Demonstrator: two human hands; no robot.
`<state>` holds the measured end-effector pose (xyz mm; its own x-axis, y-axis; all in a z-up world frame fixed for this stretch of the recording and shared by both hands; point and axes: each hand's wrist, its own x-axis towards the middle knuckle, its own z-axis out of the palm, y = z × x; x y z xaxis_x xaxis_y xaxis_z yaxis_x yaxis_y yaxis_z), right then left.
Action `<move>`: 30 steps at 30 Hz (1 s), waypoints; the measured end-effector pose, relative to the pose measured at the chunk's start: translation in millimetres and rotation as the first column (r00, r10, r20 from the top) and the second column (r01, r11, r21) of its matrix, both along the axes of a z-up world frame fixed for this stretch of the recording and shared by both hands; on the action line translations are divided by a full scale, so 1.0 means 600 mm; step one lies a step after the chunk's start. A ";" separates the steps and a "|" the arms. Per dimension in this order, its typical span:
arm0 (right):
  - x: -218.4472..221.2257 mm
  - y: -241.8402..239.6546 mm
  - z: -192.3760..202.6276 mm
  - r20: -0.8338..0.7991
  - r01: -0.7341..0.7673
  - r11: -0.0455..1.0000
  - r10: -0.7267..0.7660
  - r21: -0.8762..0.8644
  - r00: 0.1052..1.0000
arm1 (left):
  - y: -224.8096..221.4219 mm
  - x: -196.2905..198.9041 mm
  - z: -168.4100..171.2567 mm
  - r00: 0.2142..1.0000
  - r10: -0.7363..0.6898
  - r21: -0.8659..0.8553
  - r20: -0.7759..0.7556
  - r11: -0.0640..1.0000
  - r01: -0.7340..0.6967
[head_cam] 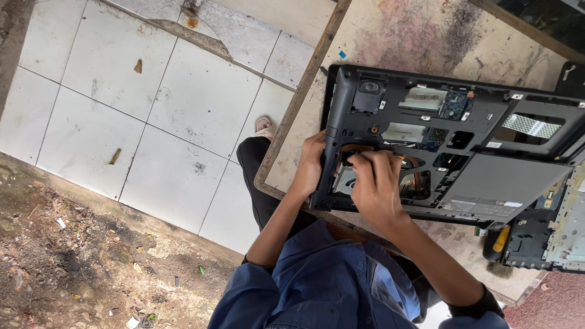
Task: The person installs a laptop motherboard with an attached cooling fan into the laptop chassis. They align the board, press it into place, and adjust the fan and internal components to fit within the case.
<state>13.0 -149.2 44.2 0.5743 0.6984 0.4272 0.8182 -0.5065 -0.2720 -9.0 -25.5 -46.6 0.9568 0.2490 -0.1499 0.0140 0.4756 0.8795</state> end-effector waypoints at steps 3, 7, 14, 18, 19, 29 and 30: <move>-0.007 0.006 -0.005 0.007 0.032 0.999 -0.032 -0.023 0.999 | -0.001 0.004 -0.048 1.000 0.026 -0.032 -0.015 0.999 -0.027; -0.012 0.016 -0.005 0.041 0.082 0.997 -0.082 0.001 0.996 | 0.002 0.001 -0.050 0.998 0.052 0.045 -0.025 0.998 -0.050; -0.010 0.018 -0.018 0.039 0.084 0.992 -0.087 0.089 0.995 | 0.001 0.002 -0.056 0.996 0.061 0.012 -0.062 0.998 -0.060; -0.010 0.019 -0.016 0.035 0.082 0.994 -0.085 0.077 0.996 | 0.001 0.003 -0.050 0.996 0.069 -0.005 -0.064 0.998 -0.070; -0.010 0.020 -0.012 0.001 0.077 0.993 -0.078 0.091 0.997 | 0.001 0.002 -0.042 0.995 0.071 0.009 -0.063 0.997 -0.070; -0.012 0.019 -0.001 -0.074 0.068 0.988 -0.058 0.138 0.996 | 0.001 0.005 -0.022 0.993 0.083 -0.037 -0.082 0.996 -0.087; -0.012 0.019 -0.002 -0.075 0.069 0.988 -0.059 0.136 0.995 | 0.001 0.004 -0.022 0.993 0.082 -0.039 -0.084 0.996 -0.086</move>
